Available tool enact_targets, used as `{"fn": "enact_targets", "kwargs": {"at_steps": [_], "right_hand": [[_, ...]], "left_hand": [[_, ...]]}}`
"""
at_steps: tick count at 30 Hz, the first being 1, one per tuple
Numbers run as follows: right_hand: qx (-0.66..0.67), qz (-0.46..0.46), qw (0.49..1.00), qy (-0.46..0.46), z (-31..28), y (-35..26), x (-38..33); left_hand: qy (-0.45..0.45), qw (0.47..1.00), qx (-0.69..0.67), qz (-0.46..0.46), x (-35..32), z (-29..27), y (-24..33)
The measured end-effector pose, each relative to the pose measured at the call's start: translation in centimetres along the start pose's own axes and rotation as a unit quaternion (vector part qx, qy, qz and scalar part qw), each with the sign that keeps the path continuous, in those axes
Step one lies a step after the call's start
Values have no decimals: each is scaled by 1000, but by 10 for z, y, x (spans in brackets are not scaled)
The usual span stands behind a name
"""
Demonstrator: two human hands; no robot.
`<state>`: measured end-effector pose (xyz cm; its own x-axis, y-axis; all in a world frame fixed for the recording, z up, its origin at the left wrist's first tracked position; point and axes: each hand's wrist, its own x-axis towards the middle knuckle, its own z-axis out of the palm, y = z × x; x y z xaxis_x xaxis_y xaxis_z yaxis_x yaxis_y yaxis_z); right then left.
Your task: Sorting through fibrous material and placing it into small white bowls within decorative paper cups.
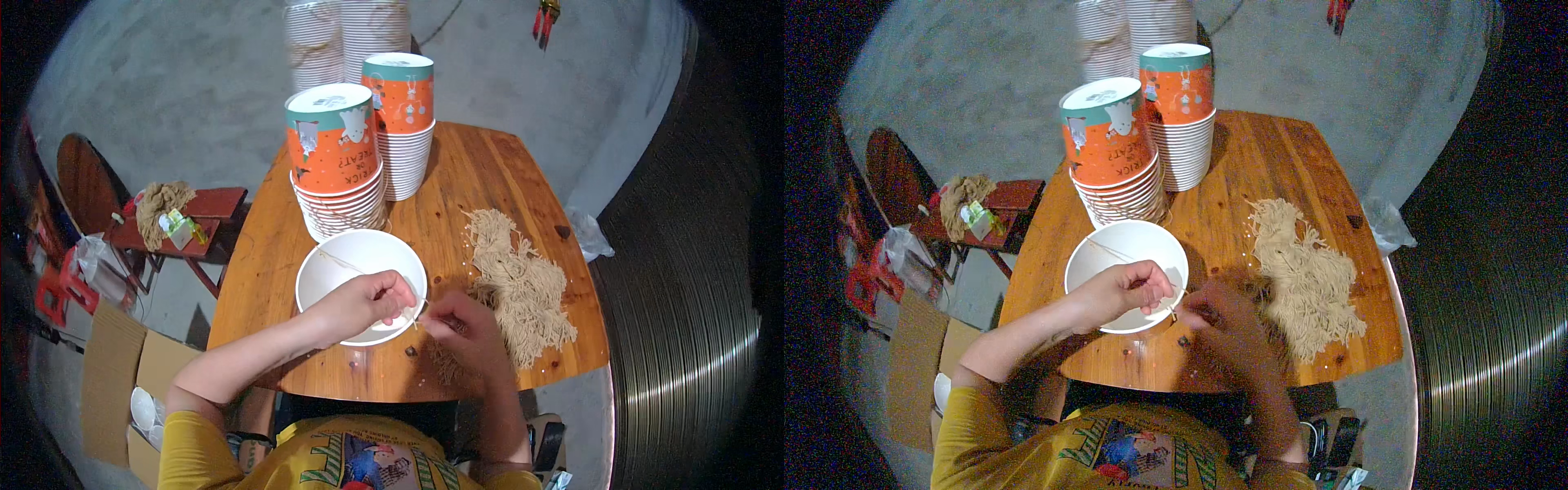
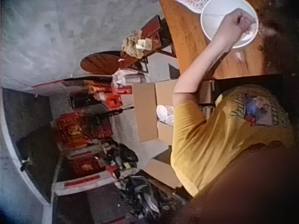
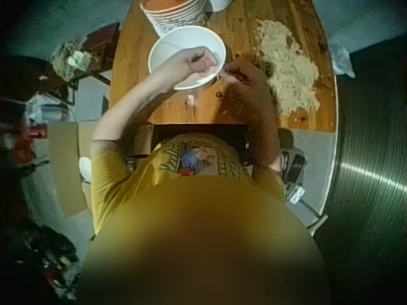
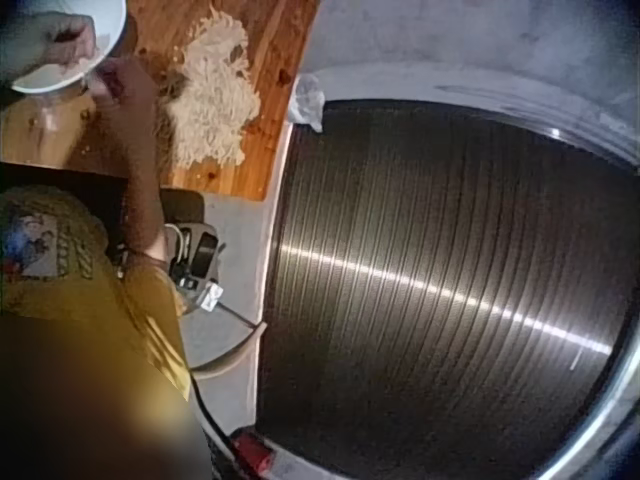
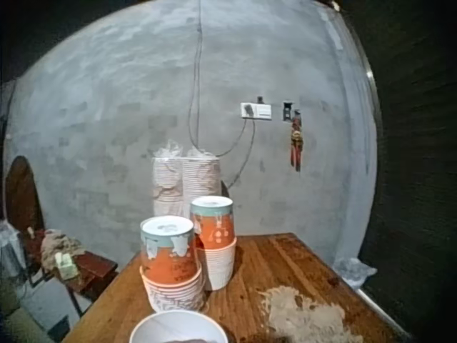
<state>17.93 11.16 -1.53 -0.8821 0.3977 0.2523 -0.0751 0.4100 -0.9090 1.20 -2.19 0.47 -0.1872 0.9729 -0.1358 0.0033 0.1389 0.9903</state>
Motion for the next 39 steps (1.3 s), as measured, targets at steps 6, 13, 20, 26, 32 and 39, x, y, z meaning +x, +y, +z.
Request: {"fn": "enact_targets", "kwargs": {"at_steps": [6, 13, 20, 26, 32, 39], "right_hand": [[-88, -114, 987, -75, -3, -14, 10], [-37, -85, 995, -40, 0, 7, 32], [4, -134, 990, -44, -5, 10, 50], [75, -54, 995, -29, -9, 6, 47], [-2, -175, 981, -84, -17, 11, 51], [13, -174, 984, -19, -8, 23, 59]], "left_hand": [[46, 999, 9, -6, 7, 9, 0], [1, 986, -164, -37, 11, 4, 1], [-35, 975, -207, -66, 11, 1, 0], [-12, 986, -165, -32, 13, 2, -1], [-1, 993, -115, -8, 20, 6, -6], [-39, 986, -159, -31, 22, 7, -3]]}}
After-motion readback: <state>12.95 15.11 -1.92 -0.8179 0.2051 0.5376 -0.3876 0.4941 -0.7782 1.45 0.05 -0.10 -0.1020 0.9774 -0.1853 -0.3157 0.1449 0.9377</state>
